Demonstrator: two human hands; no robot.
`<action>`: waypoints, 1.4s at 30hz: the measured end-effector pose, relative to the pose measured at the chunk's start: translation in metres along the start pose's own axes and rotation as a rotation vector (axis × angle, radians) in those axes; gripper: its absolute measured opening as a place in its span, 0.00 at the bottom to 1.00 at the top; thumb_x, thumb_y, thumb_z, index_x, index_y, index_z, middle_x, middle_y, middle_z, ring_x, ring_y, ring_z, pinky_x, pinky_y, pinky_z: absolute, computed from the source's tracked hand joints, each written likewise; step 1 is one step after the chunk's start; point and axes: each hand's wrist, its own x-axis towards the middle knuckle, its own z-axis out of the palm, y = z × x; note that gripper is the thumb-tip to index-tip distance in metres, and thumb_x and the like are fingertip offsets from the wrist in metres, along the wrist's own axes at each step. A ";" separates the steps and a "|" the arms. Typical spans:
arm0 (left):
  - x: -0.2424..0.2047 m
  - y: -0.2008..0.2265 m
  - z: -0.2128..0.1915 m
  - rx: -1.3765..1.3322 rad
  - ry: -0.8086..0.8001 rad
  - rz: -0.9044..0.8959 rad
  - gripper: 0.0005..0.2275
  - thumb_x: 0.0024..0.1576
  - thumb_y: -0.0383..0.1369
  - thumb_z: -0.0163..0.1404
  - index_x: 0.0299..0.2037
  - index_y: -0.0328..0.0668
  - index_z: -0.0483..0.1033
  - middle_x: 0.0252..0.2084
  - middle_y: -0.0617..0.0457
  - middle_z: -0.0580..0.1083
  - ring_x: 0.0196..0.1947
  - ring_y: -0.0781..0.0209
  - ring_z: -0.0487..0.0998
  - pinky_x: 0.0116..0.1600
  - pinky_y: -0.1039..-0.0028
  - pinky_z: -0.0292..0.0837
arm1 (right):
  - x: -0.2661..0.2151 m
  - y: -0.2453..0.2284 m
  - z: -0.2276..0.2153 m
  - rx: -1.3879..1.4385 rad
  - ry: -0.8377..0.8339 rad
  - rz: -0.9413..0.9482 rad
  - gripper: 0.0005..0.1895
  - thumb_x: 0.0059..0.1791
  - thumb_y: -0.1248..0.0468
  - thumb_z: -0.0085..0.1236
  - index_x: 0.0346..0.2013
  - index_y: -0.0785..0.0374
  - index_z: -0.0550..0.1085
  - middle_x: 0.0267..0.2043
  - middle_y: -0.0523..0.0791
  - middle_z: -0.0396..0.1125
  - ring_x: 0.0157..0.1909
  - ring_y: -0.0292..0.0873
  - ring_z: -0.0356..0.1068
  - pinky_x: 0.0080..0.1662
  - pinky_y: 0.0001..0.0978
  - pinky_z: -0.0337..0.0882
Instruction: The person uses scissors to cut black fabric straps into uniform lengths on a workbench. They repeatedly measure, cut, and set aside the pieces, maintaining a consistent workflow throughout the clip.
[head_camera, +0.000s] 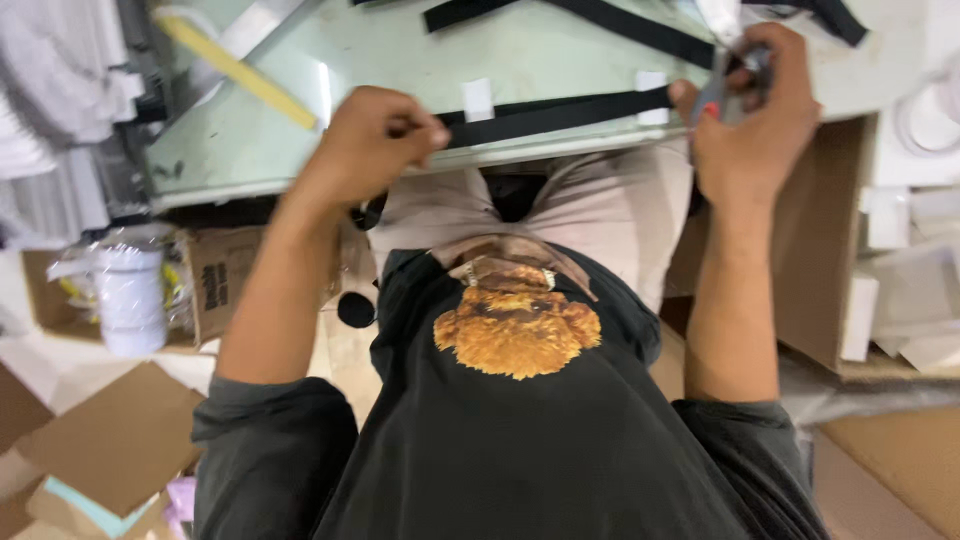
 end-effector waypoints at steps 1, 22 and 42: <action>-0.015 -0.009 -0.017 -0.036 0.003 -0.110 0.05 0.62 0.33 0.57 0.35 0.43 0.81 0.30 0.55 0.80 0.31 0.69 0.80 0.38 0.74 0.73 | 0.000 0.005 0.003 -0.005 -0.009 0.019 0.28 0.42 0.73 0.77 0.51 0.60 0.70 0.39 0.45 0.66 0.37 0.40 0.64 0.36 0.31 0.60; -0.035 -0.074 -0.050 0.227 0.402 -0.042 0.05 0.56 0.29 0.53 0.27 0.44 0.77 0.36 0.53 0.82 0.40 0.55 0.81 0.49 0.60 0.76 | -0.007 0.000 0.002 -0.050 0.015 -0.201 0.28 0.47 0.80 0.80 0.55 0.73 0.70 0.48 0.51 0.65 0.38 0.46 0.61 0.39 0.36 0.61; -0.020 0.042 -0.031 -0.354 0.526 0.435 0.07 0.65 0.35 0.44 0.36 0.47 0.69 0.25 0.63 0.60 0.26 0.72 0.58 0.33 0.75 0.56 | -0.023 -0.158 0.082 0.503 -0.748 0.085 0.26 0.47 0.49 0.64 0.54 0.59 0.75 0.30 0.37 0.64 0.34 0.31 0.62 0.41 0.22 0.62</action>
